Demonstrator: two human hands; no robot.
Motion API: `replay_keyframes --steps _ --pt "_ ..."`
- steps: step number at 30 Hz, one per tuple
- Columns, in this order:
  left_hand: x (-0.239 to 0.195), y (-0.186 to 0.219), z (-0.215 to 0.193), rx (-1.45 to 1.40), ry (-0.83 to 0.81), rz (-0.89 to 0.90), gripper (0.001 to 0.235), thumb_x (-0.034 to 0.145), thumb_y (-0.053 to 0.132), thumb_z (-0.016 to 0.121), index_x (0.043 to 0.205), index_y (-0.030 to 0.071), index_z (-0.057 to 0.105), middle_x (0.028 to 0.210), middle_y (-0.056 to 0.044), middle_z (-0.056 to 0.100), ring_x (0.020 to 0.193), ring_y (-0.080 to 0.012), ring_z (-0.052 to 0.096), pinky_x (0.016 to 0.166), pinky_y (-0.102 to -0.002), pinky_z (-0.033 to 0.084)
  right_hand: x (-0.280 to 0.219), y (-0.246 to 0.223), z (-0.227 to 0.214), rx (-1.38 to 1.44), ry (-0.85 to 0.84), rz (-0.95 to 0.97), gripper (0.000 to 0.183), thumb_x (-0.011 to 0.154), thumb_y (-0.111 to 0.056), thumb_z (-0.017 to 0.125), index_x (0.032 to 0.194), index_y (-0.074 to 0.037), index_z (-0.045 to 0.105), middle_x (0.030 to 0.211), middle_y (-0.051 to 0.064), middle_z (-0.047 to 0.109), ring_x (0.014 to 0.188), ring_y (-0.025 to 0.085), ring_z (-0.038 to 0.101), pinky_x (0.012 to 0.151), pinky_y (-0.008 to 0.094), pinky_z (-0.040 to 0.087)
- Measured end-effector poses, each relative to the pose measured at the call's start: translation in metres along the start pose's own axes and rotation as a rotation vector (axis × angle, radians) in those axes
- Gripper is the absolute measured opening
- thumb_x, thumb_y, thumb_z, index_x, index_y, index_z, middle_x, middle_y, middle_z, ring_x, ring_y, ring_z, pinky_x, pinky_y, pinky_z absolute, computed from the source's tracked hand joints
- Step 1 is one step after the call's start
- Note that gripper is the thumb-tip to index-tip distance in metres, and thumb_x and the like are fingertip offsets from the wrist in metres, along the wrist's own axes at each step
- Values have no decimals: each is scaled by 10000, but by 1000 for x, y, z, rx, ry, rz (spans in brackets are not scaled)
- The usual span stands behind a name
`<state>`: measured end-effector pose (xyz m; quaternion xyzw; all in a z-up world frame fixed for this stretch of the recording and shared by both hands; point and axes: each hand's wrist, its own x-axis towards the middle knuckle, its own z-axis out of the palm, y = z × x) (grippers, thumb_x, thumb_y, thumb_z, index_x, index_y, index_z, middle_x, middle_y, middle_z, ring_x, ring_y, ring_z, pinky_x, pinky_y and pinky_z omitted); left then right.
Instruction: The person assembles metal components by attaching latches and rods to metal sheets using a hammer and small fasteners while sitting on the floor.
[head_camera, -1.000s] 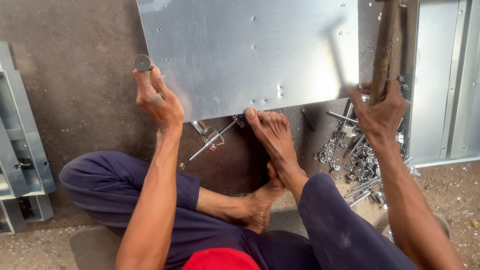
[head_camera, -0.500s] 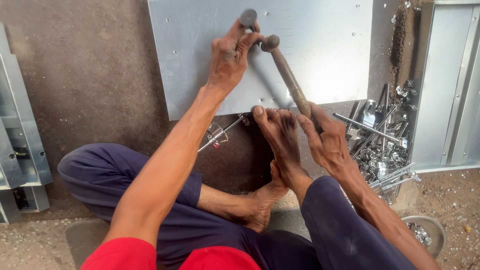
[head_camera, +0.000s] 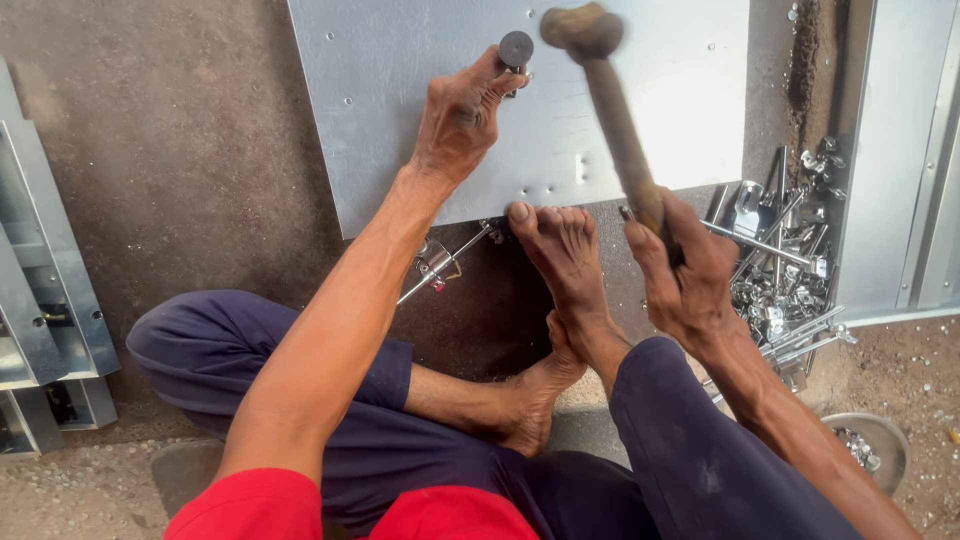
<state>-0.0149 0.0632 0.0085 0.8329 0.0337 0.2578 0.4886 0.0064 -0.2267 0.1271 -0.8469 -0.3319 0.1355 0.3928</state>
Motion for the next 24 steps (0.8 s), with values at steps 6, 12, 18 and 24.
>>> replay_keyframes --steps 6,12,18,24 --pt "1 3 0 91 -48 -74 152 1052 171 653 1171 79 635 871 -88 775 722 -199 764 598 -333 593 4 -6 -13 39 147 -145 290 1126 -310 511 1198 -40 591 633 -34 483 477 56 443 390 235 378" --pt "1 5 -2 84 16 53 150 1063 110 642 1203 66 608 895 -95 758 764 -194 759 623 -306 605 -1 -14 -13 5 -18 -25 230 1129 -261 511 1143 -47 593 635 -23 471 462 58 400 370 234 348" --pt "-1 2 -1 118 -56 -45 135 1049 132 647 1170 71 648 751 -72 743 590 -177 700 496 -300 553 3 -20 -18 109 170 -225 241 1153 -261 522 1199 -31 579 654 -36 506 501 58 466 390 230 384" --pt "5 1 2 -34 39 -78 138 1107 235 579 1132 108 625 892 -24 793 715 -99 764 543 -252 581 7 -24 -14 -28 6 -16 298 1104 -249 535 1254 3 592 601 -35 461 442 61 420 374 252 363"
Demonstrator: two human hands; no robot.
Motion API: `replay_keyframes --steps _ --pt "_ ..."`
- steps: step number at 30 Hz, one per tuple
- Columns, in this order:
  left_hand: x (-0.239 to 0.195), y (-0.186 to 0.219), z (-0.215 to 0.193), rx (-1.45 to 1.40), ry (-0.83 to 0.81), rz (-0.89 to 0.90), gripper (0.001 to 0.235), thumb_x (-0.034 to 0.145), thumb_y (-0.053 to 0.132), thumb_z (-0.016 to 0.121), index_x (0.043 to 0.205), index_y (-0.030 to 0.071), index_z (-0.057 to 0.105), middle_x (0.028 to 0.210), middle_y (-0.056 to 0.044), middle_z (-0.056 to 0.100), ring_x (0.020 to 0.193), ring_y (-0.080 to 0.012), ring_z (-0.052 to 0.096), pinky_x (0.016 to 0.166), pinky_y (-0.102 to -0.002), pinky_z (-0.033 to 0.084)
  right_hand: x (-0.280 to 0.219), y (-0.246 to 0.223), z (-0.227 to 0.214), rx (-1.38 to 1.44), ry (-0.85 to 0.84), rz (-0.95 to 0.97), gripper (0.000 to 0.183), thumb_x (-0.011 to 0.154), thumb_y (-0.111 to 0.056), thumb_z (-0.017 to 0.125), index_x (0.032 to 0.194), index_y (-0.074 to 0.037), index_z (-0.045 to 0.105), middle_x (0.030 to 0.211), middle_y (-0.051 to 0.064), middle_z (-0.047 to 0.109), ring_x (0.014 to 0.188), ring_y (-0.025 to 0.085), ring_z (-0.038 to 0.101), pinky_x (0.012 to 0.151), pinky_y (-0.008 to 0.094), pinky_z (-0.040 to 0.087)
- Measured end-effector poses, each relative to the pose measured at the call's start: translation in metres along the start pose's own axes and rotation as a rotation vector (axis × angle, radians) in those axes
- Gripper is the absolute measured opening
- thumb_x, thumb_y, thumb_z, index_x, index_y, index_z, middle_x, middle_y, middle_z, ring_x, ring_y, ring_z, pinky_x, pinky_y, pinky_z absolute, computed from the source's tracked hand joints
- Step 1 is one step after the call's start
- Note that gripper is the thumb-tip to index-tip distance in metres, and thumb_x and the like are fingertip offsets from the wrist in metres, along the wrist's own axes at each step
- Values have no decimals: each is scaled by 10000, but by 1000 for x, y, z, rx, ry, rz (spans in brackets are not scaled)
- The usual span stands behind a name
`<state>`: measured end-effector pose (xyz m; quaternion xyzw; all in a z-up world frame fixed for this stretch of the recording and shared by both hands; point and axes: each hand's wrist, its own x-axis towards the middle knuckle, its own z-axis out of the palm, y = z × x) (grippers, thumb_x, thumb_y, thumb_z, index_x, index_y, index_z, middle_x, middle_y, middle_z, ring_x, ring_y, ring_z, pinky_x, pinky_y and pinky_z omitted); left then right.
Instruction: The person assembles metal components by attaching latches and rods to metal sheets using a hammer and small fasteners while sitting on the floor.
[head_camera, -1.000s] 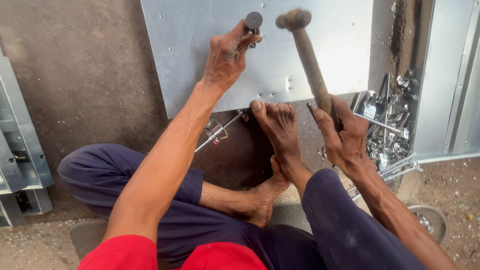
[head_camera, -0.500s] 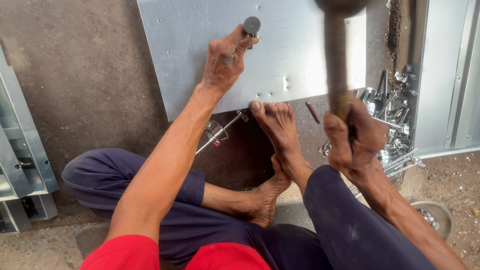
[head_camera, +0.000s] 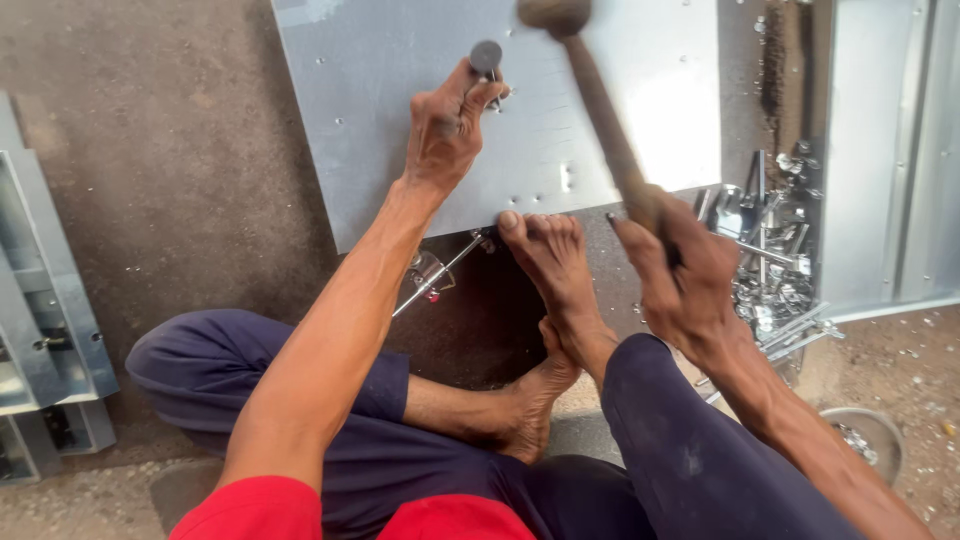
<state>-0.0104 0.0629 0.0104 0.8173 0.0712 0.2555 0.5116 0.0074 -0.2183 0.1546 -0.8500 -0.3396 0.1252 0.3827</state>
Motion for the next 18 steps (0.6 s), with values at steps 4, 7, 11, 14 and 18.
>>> replay_keyframes --steps 4,7,11,14,18 --pt "-3 -1 -4 123 -45 51 196 1084 262 579 1161 99 658 852 -51 775 631 -145 706 503 -288 555 -8 -3 2 28 -33 49 294 1105 -259 523 1216 5 590 590 -30 447 449 68 414 399 271 341" --pt "-2 7 3 59 56 97 190 1097 262 576 1167 93 629 856 -71 756 749 -182 740 620 -324 603 -16 -3 0 -2 -86 187 318 1077 -272 544 1199 10 626 544 -16 450 418 76 397 386 290 321" --pt "16 6 16 -56 56 -78 135 1079 191 567 1155 95 623 913 -61 802 651 -173 750 508 -317 581 -13 14 4 130 130 24 282 1109 -327 532 1060 -61 615 630 -30 477 434 44 426 367 227 367" --pt "11 4 28 48 -39 -14 153 1067 151 575 1192 71 612 936 -82 796 687 -175 766 503 -292 593 -27 23 1 71 138 61 371 1100 -311 541 1237 27 614 623 -29 522 505 50 495 427 257 383" --pt "4 -3 31 33 25 179 187 1067 142 566 1233 79 623 971 -93 771 771 -191 773 615 -276 645 -33 23 -5 67 107 93 318 1088 -275 532 1197 16 602 647 -13 550 509 57 506 398 235 399"
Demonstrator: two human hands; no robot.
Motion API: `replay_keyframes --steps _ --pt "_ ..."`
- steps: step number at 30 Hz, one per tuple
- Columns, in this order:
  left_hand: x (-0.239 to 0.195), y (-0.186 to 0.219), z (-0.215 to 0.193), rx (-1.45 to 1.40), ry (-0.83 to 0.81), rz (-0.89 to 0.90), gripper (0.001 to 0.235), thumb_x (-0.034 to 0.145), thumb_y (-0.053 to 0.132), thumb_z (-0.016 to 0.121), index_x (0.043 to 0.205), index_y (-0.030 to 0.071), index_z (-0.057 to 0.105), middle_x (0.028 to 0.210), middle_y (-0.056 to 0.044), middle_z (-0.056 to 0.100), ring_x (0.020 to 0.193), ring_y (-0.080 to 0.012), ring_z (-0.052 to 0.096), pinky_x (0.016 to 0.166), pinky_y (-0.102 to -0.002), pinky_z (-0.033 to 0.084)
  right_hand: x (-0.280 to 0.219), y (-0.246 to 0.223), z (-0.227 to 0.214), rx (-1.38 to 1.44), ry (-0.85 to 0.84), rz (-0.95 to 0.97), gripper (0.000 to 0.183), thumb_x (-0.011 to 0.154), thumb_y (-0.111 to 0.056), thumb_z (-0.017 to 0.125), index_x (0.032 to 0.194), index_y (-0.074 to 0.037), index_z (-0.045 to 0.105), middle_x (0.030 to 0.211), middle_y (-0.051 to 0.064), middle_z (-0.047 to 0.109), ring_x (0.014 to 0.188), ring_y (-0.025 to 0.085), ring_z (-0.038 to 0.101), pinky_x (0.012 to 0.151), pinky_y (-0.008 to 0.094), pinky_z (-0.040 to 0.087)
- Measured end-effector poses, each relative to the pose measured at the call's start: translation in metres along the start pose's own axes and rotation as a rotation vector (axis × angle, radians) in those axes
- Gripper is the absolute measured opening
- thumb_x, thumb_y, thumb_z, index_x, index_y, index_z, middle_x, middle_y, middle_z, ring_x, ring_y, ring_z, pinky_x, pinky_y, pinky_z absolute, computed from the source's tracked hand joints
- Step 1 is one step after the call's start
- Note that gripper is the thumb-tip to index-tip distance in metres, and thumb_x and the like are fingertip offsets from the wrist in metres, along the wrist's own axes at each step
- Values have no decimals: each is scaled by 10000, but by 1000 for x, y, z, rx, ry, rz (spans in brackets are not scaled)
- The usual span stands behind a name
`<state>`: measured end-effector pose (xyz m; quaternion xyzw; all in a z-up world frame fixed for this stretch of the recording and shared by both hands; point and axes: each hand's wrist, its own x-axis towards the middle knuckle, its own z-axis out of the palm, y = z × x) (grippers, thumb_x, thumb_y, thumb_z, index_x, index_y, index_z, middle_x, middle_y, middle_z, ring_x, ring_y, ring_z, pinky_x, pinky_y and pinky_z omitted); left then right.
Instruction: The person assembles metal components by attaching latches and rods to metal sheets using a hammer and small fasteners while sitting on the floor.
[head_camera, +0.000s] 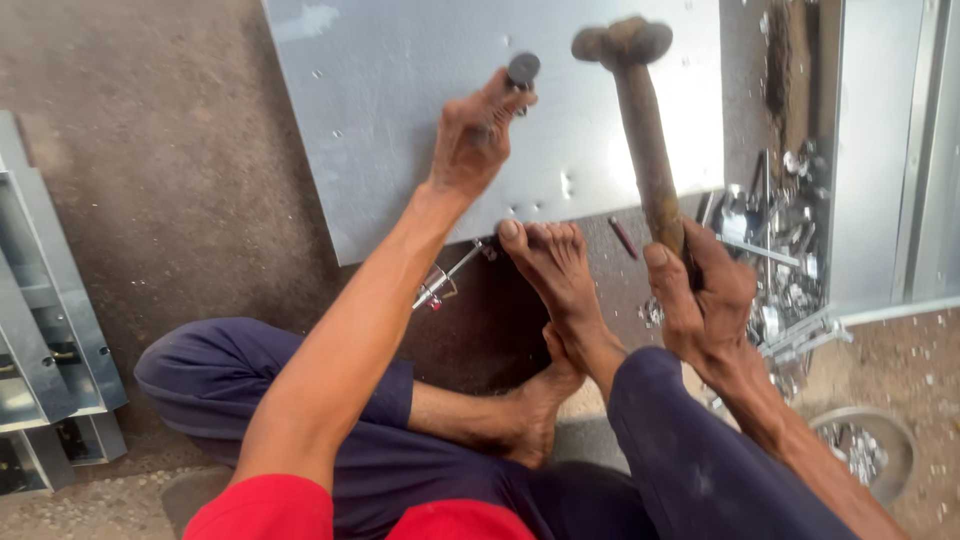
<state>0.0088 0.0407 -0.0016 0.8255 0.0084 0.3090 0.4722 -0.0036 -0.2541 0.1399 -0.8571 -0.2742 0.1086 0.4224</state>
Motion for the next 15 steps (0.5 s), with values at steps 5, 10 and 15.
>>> replay_keyframes --steps 5,10,15 --pt "0 -4 -1 99 -69 -44 157 1056 172 624 1188 88 619 795 -48 741 608 -144 697 486 -285 549 14 -11 -2 164 191 -193 263 1147 -238 512 1209 4 592 679 -20 571 513 49 501 412 216 420" --pt "2 8 -4 122 -87 -65 140 1075 203 630 1159 92 619 729 -67 689 562 -141 626 481 -317 468 20 -3 4 -78 -62 23 257 1112 -231 529 1211 -8 608 634 4 524 442 74 413 380 259 360" --pt "-8 4 -5 -45 -98 -187 107 1085 221 617 1083 115 632 775 -42 739 555 -138 644 474 -324 486 2 23 14 30 24 -83 332 1110 -284 549 1285 -5 594 647 -9 533 501 82 489 402 261 403"
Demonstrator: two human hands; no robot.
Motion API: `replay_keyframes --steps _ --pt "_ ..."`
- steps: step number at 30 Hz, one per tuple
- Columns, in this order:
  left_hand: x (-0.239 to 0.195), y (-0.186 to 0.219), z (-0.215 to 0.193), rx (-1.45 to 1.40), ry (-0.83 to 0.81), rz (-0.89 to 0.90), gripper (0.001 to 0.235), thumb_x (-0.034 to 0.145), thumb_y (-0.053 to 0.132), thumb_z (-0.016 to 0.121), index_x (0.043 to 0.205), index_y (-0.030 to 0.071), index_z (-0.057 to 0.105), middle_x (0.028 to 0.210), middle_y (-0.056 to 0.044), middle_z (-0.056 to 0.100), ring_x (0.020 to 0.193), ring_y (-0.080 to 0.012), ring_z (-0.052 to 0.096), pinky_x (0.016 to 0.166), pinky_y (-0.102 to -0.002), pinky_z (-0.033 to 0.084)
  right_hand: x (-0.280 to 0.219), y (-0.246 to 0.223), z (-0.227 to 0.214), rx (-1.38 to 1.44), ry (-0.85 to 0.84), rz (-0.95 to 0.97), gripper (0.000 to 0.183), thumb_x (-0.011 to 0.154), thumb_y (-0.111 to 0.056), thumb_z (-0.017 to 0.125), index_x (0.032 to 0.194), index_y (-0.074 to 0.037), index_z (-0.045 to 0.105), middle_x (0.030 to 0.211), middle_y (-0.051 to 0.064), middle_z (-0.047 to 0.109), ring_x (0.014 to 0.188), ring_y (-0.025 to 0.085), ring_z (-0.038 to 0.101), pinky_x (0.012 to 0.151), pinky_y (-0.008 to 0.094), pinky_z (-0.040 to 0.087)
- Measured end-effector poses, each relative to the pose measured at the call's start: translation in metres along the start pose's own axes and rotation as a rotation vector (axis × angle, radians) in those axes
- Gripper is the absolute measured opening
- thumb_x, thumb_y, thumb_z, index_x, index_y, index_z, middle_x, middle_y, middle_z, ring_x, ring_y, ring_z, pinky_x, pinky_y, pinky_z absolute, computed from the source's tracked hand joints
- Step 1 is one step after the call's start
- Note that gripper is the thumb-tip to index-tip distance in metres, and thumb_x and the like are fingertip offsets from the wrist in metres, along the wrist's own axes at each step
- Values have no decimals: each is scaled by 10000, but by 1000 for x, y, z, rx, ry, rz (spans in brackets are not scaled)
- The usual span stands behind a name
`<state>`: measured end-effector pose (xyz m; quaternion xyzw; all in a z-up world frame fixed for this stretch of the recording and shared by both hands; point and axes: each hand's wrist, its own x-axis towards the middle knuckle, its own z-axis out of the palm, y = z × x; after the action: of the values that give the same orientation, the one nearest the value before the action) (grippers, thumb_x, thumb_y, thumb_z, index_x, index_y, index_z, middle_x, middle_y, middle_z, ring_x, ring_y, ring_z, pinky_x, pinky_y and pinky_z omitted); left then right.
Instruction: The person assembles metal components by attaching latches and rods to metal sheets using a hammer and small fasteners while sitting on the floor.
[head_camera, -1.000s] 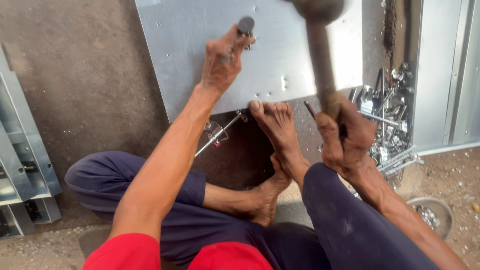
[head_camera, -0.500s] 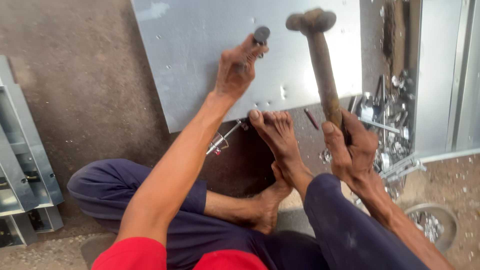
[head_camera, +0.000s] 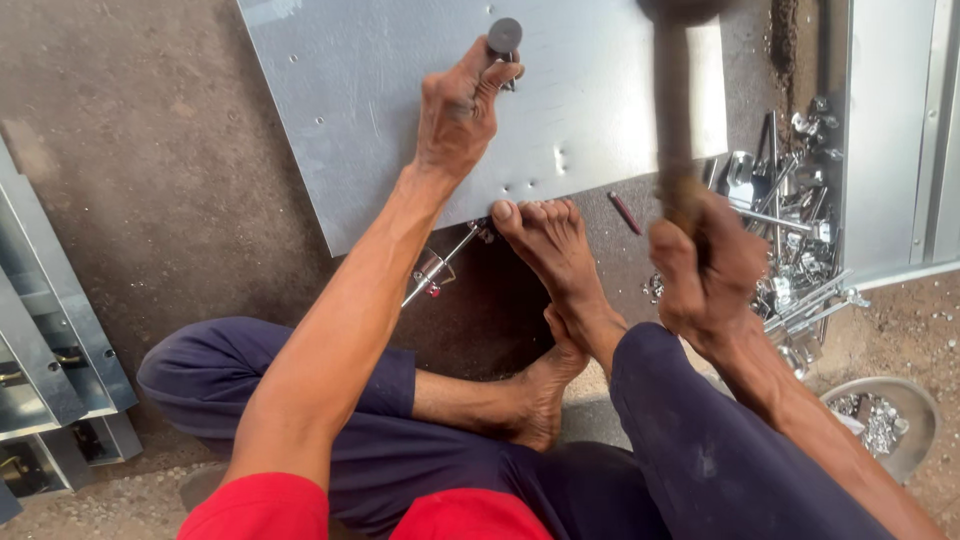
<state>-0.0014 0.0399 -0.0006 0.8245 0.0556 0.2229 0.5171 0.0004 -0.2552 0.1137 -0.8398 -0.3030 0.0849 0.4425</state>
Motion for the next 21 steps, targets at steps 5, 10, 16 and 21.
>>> replay_keyframes --steps 5,10,16,21 --pt "17 32 -16 -156 228 60 165 1104 228 543 1103 77 612 889 -74 738 795 -207 739 673 -370 611 -29 -6 -19 -105 -162 217 336 1034 -260 583 1263 -20 633 607 20 558 426 94 465 367 282 360" --pt "-63 100 -53 330 -185 -72 151 1018 175 668 1083 39 654 829 -156 702 789 -327 697 647 -426 526 -122 6 -60 -175 -217 508 394 947 -230 646 1291 -39 646 632 40 648 476 134 570 423 310 435" --pt "-145 96 -65 -165 172 -732 372 954 362 698 1060 5 684 924 -128 758 797 -225 735 638 -346 569 -171 66 -50 -454 -324 462 419 913 -309 666 1261 -77 676 943 149 705 681 230 668 555 339 549" --pt "-132 93 -76 -928 486 -1505 663 911 620 537 934 -28 676 976 -213 749 852 -308 737 607 -317 569 -64 53 -10 -112 -29 474 490 925 -336 684 1285 -5 661 1137 169 697 927 244 690 742 363 564"
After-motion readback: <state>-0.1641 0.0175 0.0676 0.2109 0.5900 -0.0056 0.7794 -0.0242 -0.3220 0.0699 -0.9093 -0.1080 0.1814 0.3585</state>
